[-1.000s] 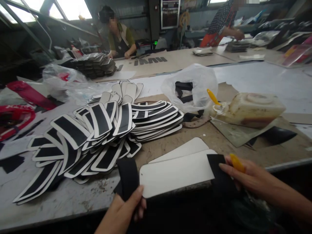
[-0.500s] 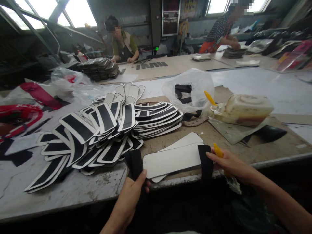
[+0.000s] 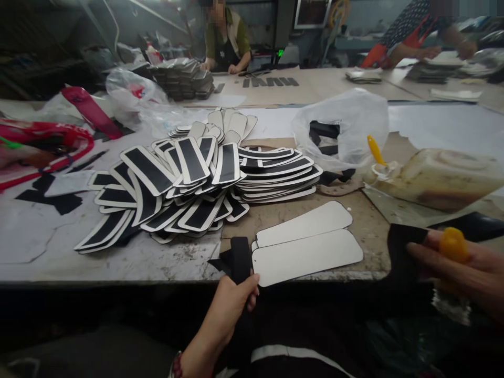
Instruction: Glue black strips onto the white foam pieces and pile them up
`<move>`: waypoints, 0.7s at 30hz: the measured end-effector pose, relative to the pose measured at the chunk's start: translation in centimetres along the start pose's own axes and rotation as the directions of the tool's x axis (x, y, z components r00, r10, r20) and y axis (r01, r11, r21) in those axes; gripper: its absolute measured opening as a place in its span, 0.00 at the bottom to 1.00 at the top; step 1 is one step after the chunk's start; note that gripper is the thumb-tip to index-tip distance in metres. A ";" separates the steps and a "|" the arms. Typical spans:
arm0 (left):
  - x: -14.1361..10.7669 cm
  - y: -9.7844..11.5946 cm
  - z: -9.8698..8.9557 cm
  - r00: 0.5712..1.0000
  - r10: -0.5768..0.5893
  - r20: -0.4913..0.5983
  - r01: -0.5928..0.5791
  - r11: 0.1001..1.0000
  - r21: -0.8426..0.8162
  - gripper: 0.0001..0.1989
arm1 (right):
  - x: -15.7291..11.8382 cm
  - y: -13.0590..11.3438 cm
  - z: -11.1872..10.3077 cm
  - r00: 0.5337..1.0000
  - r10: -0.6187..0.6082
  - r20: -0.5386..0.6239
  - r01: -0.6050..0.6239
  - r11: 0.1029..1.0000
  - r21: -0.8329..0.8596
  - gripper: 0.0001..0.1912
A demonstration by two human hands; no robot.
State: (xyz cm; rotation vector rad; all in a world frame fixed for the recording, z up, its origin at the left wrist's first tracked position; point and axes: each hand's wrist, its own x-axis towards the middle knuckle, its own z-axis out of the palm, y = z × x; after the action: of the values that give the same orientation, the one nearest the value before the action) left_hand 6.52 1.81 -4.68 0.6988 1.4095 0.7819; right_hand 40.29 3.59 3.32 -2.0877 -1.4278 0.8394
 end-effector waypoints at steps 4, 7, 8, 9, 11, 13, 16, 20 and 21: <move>0.4 0.4 -0.4 0.999 -0.046 0.011 0.047 0.997 -0.062 0.13 | 0.1 -4.3 3.4 0.893 -0.215 0.395 0.226 0.974 0.020 0.18; 0.6 0.8 -0.7 0.999 -0.041 0.015 0.041 0.998 -0.051 0.13 | 1.2 -7.4 7.7 0.705 -0.393 0.591 0.444 0.894 0.064 0.11; 0.6 0.9 -0.8 0.999 -0.038 0.015 0.038 0.999 -0.036 0.13 | 1.6 -8.3 9.1 0.655 -0.398 0.642 0.485 0.873 0.048 0.10; 0.6 1.0 -0.9 0.999 -0.036 0.020 0.037 0.999 -0.022 0.12 | 1.9 -9.1 10.2 0.610 -0.383 0.694 0.519 0.854 0.015 0.09; 0.7 1.2 -1.1 0.998 -0.040 0.046 0.040 0.999 -0.005 0.13 | 2.5 -10.5 11.9 0.529 -0.338 0.778 0.585 0.810 -0.046 0.08; 0.8 1.2 -1.4 0.996 -0.049 0.075 0.049 0.999 0.002 0.15 | 2.9 -11.6 13.0 0.457 -0.296 0.839 0.650 0.755 -0.088 0.08; 1.1 1.1 -1.7 0.993 -0.068 0.092 0.068 0.998 0.001 0.15 | 3.6 -12.8 13.9 0.388 -0.250 0.887 0.705 0.701 -0.111 0.06; 1.5 1.3 -1.9 0.989 -0.083 0.122 0.085 0.996 -0.005 0.15 | 4.9 -13.5 14.9 0.355 -0.201 0.913 0.687 0.718 -0.109 0.11; 1.5 1.4 -2.0 0.988 -0.088 0.131 0.089 0.996 -0.008 0.15 | 5.2 -13.6 15.2 0.348 -0.187 0.918 0.682 0.723 -0.111 0.12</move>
State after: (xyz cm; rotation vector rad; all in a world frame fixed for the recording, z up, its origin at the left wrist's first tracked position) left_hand 4.49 3.78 -4.55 0.6606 1.3068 0.6639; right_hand 22.05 13.78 0.71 -1.2714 -2.8908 1.5110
